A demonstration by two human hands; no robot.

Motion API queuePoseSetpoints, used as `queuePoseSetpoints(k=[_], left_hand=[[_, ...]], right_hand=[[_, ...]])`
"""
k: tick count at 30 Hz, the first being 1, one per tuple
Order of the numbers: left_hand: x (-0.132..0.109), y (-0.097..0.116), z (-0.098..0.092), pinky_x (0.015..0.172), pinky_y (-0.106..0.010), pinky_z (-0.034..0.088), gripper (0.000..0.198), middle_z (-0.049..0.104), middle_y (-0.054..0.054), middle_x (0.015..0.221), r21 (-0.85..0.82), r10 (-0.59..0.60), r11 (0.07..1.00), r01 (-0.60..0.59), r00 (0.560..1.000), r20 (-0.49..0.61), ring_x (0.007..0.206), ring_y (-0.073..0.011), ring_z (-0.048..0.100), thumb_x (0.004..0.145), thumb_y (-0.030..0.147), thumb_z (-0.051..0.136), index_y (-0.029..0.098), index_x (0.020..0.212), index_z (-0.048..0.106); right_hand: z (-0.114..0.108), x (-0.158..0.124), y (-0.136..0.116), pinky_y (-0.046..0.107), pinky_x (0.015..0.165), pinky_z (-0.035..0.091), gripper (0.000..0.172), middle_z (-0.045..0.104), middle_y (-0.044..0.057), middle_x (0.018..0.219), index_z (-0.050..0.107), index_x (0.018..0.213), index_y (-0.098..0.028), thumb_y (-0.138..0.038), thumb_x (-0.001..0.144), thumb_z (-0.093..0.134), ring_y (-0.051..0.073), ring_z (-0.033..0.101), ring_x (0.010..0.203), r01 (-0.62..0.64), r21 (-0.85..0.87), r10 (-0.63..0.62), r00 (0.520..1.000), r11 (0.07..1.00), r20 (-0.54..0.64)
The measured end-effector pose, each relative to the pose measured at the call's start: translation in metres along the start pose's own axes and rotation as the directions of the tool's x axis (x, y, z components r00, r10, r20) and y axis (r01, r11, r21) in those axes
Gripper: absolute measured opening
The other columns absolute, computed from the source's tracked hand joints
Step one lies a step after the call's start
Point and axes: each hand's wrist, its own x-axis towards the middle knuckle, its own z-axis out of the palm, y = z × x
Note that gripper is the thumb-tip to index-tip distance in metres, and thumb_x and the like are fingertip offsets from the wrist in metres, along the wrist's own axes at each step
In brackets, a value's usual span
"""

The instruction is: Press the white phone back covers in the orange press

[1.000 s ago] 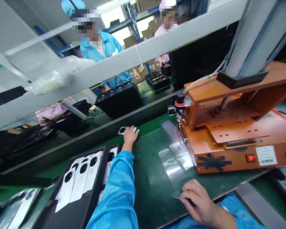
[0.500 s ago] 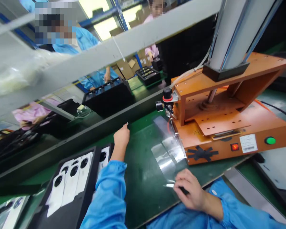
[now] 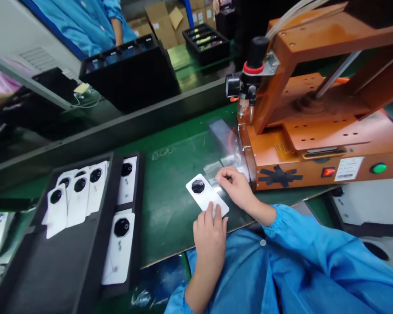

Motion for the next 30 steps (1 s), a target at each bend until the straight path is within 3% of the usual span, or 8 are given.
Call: queuePoseSetpoints(k=[7, 14, 25, 30], left_hand=[[0.002, -0.028, 0.001, 0.106, -0.053, 0.036, 0.053, 0.058, -0.017, 0.147, -0.172, -0.070, 0.984, 0.051, 0.992, -0.102, 0.135, -0.0369, 0.050, 0.092, 0.047, 0.066, 0.019, 0.136, 0.062], [-0.003, -0.021, 0.011, 0.102, -0.051, 0.034, 0.054, 0.061, -0.016, 0.143, -0.207, -0.120, 0.974, 0.093, 0.985, -0.121, 0.130, -0.0356, 0.054, 0.091, 0.046, 0.067, 0.020, 0.138, 0.061], [0.000, -0.024, 0.010, 0.102, -0.051, 0.034, 0.053, 0.064, -0.014, 0.141, -0.240, -0.135, 0.965, 0.100, 0.982, -0.133, 0.127, -0.0344, 0.055, 0.090, 0.049, 0.068, 0.019, 0.133, 0.064], [0.000, -0.024, 0.009, 0.102, -0.051, 0.035, 0.053, 0.064, -0.014, 0.140, -0.239, -0.139, 0.966, 0.102, 0.980, -0.140, 0.126, -0.0346, 0.056, 0.090, 0.050, 0.068, 0.019, 0.133, 0.065]], right_hand=[[0.019, 0.025, 0.011, 0.042, 0.098, 0.044, 0.010, 0.065, 0.004, 0.099, 0.070, 0.076, -0.022, -0.023, 0.086, 0.067, 0.022, 0.060, 0.104, 0.045, -0.237, -0.034, 0.998, 0.970, 0.050], [0.038, 0.025, 0.006, 0.046, 0.104, 0.035, 0.013, 0.067, 0.002, 0.104, 0.072, 0.076, -0.023, -0.022, 0.087, 0.067, 0.024, 0.058, 0.111, -0.010, -0.374, 0.043, 0.996, 0.928, 0.081], [0.058, 0.021, -0.005, 0.041, 0.092, 0.031, 0.010, 0.067, 0.001, 0.105, 0.074, 0.078, -0.023, -0.021, 0.087, 0.070, 0.022, 0.055, 0.107, 0.046, -0.526, 0.084, 0.972, 0.849, 0.221], [0.061, 0.022, 0.000, 0.040, 0.088, 0.030, 0.011, 0.067, 0.002, 0.102, 0.073, 0.077, -0.022, -0.020, 0.087, 0.067, 0.022, 0.054, 0.103, 0.122, -0.572, 0.017, 0.973, 0.811, 0.231]])
